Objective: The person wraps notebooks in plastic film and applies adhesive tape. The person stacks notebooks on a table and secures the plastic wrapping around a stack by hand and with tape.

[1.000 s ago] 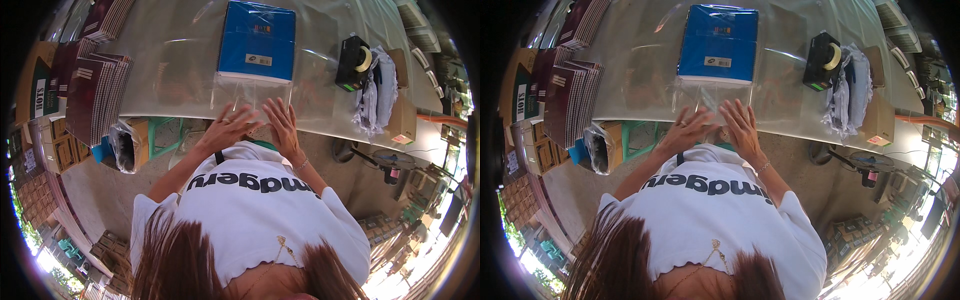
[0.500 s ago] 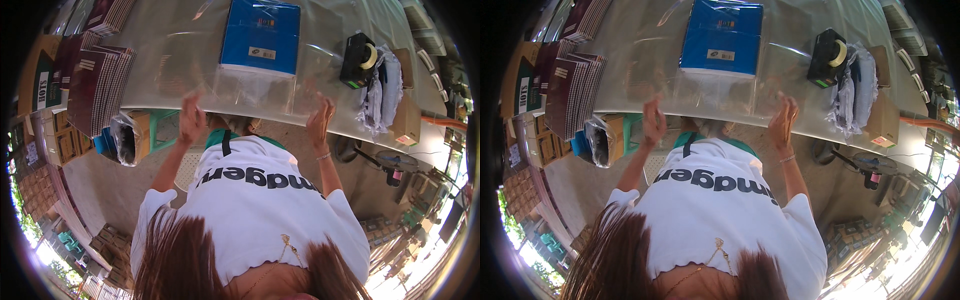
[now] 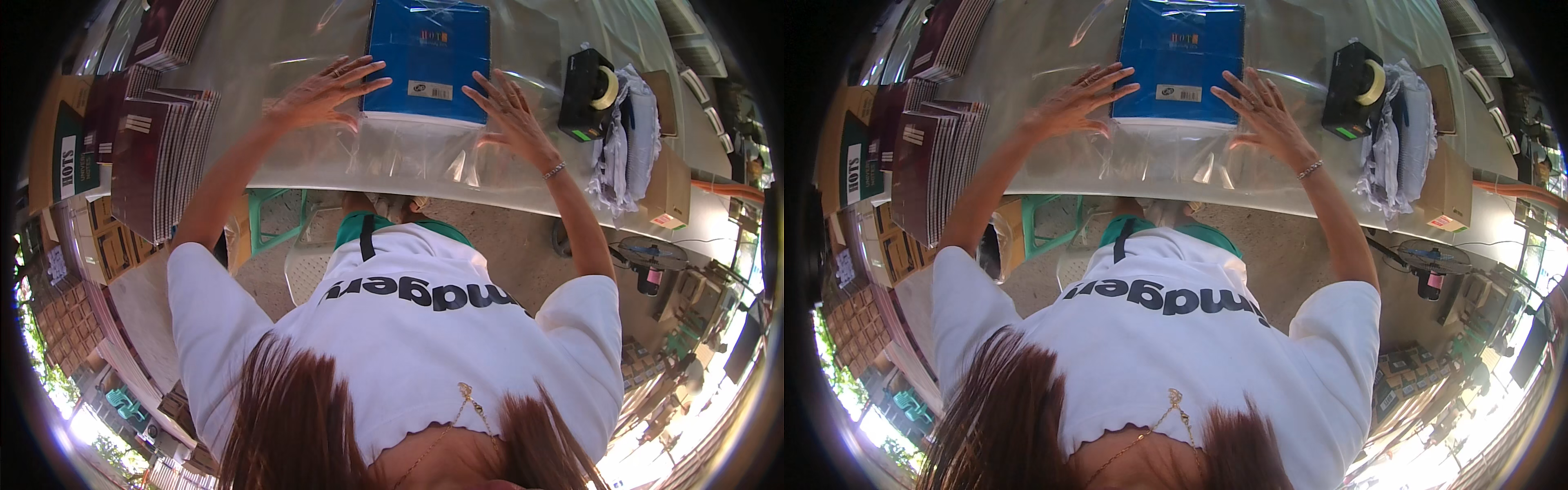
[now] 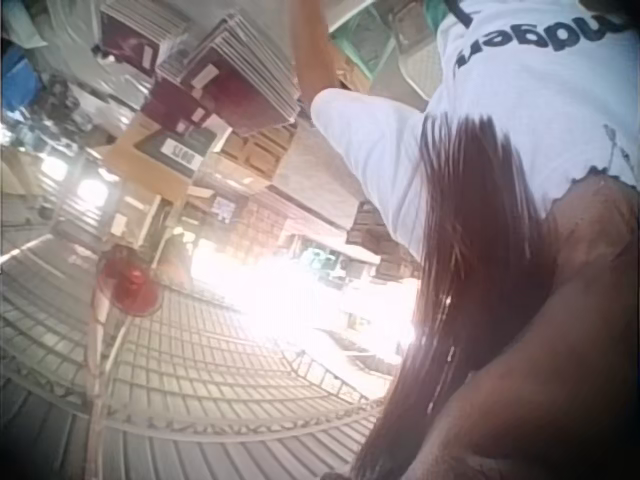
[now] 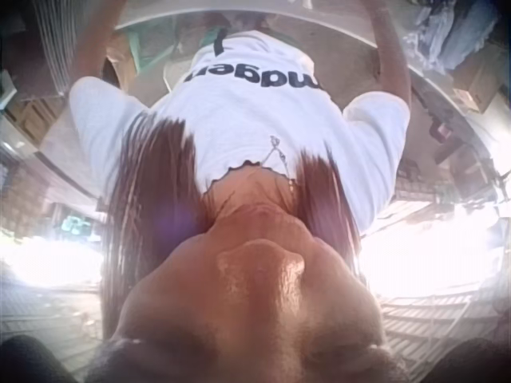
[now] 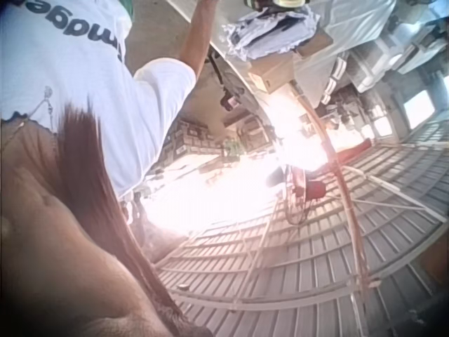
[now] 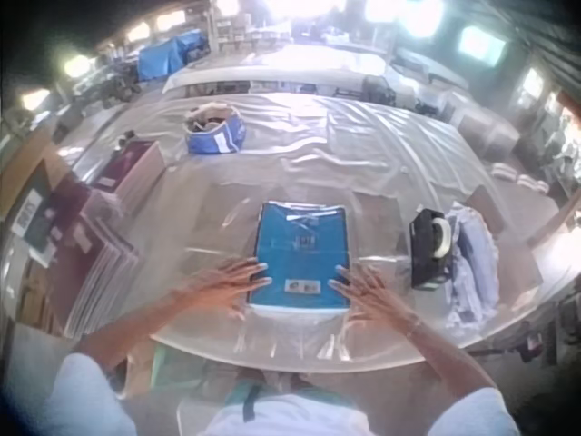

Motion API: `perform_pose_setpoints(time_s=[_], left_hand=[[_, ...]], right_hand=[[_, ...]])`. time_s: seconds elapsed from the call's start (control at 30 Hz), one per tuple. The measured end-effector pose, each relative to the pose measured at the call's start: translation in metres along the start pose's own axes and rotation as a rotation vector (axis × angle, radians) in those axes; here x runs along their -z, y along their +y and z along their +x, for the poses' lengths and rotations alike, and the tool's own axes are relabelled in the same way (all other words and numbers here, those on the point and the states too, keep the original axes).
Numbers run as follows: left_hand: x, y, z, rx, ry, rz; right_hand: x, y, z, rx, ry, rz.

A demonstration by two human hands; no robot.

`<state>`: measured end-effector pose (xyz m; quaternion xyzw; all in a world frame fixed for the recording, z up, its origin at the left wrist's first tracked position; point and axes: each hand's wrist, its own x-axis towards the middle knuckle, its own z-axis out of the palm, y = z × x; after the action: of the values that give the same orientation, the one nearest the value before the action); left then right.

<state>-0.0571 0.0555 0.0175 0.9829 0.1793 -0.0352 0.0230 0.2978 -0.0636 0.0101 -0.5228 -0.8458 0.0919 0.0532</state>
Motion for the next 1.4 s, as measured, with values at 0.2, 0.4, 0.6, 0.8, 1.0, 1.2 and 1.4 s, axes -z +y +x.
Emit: perform_pose_setpoints(time_s=[0.2,0.4,0.6,0.8,1.0,1.2,1.4], left_hand=[[-0.032,0.025,0.016,0.126,0.259,-0.293],[-0.030,0.014,-0.002,0.154,0.314,-0.390],[-0.047,0.053,0.019,0.393,0.599,-0.325],[-0.052,0.066,0.011,0.484,0.620,-0.329],[-0.045,0.074,0.009,0.322,0.642,-0.095],[-0.051,0.083,0.012,0.106,0.573,0.124],[-0.050,0.091,0.016,0.046,0.537,0.168]], right_hand=[[-0.029,-0.018,0.019,-0.069,0.247,0.150],[-0.011,-0.006,0.009,-0.050,0.062,0.188],[-0.045,-0.028,0.015,-0.148,0.451,0.256],[-0.050,-0.040,0.004,-0.139,0.494,0.116],[-0.057,-0.044,-0.006,0.013,0.574,0.009],[-0.050,-0.051,-0.012,0.149,0.462,-0.062],[-0.060,-0.050,-0.010,0.195,0.350,0.004]])
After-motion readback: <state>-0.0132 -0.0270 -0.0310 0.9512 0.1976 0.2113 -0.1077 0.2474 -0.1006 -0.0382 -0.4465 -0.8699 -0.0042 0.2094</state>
